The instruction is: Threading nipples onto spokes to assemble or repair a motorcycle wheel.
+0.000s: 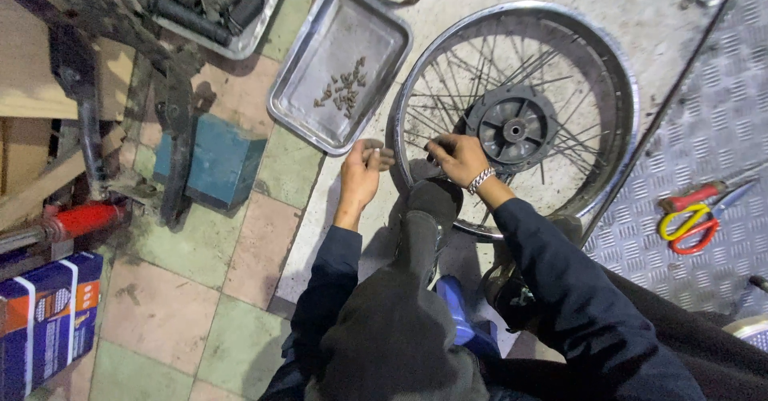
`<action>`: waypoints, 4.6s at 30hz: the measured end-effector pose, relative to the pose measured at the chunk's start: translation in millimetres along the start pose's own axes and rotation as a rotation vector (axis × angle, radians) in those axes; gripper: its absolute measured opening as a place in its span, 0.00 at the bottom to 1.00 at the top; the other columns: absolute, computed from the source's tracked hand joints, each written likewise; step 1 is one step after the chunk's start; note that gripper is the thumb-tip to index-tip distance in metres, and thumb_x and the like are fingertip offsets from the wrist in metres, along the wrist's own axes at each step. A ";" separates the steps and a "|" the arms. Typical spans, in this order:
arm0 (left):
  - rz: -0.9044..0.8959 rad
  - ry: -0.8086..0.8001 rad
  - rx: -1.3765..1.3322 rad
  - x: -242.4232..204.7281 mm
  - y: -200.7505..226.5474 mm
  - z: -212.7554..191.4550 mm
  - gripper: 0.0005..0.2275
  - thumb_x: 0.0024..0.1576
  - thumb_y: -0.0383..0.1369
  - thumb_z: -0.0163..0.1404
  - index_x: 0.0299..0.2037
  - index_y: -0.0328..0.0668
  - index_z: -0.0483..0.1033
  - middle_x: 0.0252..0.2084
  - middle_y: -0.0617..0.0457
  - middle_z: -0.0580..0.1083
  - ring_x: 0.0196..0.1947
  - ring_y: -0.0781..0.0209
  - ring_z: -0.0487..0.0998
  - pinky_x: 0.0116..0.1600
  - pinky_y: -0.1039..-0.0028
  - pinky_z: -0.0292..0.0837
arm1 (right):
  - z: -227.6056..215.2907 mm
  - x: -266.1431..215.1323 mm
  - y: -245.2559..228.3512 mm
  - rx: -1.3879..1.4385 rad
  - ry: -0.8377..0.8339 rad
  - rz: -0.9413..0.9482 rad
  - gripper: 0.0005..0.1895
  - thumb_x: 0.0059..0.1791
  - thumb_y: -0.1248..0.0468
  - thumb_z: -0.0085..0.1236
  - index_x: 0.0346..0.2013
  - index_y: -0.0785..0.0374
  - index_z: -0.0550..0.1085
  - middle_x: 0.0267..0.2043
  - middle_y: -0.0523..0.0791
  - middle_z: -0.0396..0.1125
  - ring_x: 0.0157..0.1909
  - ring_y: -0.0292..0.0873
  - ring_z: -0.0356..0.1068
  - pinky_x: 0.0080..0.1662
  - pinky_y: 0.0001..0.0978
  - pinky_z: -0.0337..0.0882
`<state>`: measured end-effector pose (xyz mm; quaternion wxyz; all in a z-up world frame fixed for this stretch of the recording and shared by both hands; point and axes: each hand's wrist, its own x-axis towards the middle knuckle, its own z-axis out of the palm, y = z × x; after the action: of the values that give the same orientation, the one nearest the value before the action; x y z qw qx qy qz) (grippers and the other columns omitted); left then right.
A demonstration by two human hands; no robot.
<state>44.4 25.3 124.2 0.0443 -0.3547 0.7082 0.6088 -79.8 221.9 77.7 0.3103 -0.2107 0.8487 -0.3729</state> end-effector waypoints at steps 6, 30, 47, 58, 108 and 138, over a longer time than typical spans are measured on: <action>0.081 0.191 0.081 25.6 7.7 15.0 0.06 0.66 0.27 0.43 0.49 0.38 0.73 0.45 0.42 0.81 0.47 0.50 0.82 0.47 0.67 0.77 | 36.7 15.1 43.8 0.257 -0.412 0.382 0.25 0.55 0.47 0.49 0.59 0.58 0.76 0.60 0.52 0.71 0.67 0.55 0.65 0.68 0.51 0.60; 0.956 0.248 1.131 45.0 -45.4 50.3 0.05 0.56 0.25 0.60 0.30 0.39 0.77 0.26 0.51 0.70 0.24 0.60 0.73 0.33 0.77 0.71 | 72.2 24.0 53.3 1.634 -0.227 0.438 0.30 0.47 0.76 0.54 0.65 0.75 0.65 0.60 0.54 0.68 0.55 0.47 0.72 0.56 0.43 0.71; 0.421 0.213 0.926 33.1 -26.8 76.2 0.07 0.56 0.25 0.52 0.43 0.30 0.72 0.20 0.44 0.73 0.20 0.48 0.78 0.25 0.64 0.75 | 39.2 24.0 15.0 2.040 -0.147 0.650 0.13 0.50 0.70 0.51 0.47 0.72 0.76 0.48 0.54 0.74 0.50 0.53 0.74 0.56 0.48 0.67; -0.010 -0.009 0.951 39.4 -39.8 80.6 0.11 0.60 0.33 0.44 0.50 0.37 0.66 0.23 0.42 0.78 0.27 0.41 0.84 0.35 0.54 0.79 | 37.6 23.8 12.0 1.919 -0.105 0.671 0.12 0.51 0.66 0.53 0.44 0.70 0.77 0.47 0.52 0.75 0.50 0.49 0.74 0.59 0.46 0.66; 0.811 0.349 0.953 57.4 -12.5 43.7 0.05 0.59 0.29 0.56 0.33 0.39 0.74 0.19 0.53 0.66 0.20 0.55 0.74 0.24 0.72 0.70 | 42.0 26.0 24.1 2.098 -0.284 0.410 0.37 0.53 0.48 0.47 0.65 0.79 0.64 0.65 0.59 0.65 0.64 0.51 0.67 0.61 0.45 0.67; 0.551 0.181 0.529 152.0 -26.6 65.6 0.20 0.54 0.38 0.63 0.51 0.38 0.70 0.38 0.36 0.75 0.36 0.33 0.81 0.35 0.49 0.76 | 68.6 37.1 45.1 1.688 -0.234 0.599 0.31 0.55 0.49 0.48 0.66 0.69 0.65 0.67 0.50 0.64 0.63 0.48 0.68 0.65 0.49 0.68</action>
<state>-78.2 15.6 10.2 -0.0937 -0.1797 0.9104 0.3606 -65.2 194.2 -6.8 0.5302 0.2804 0.2750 -0.7514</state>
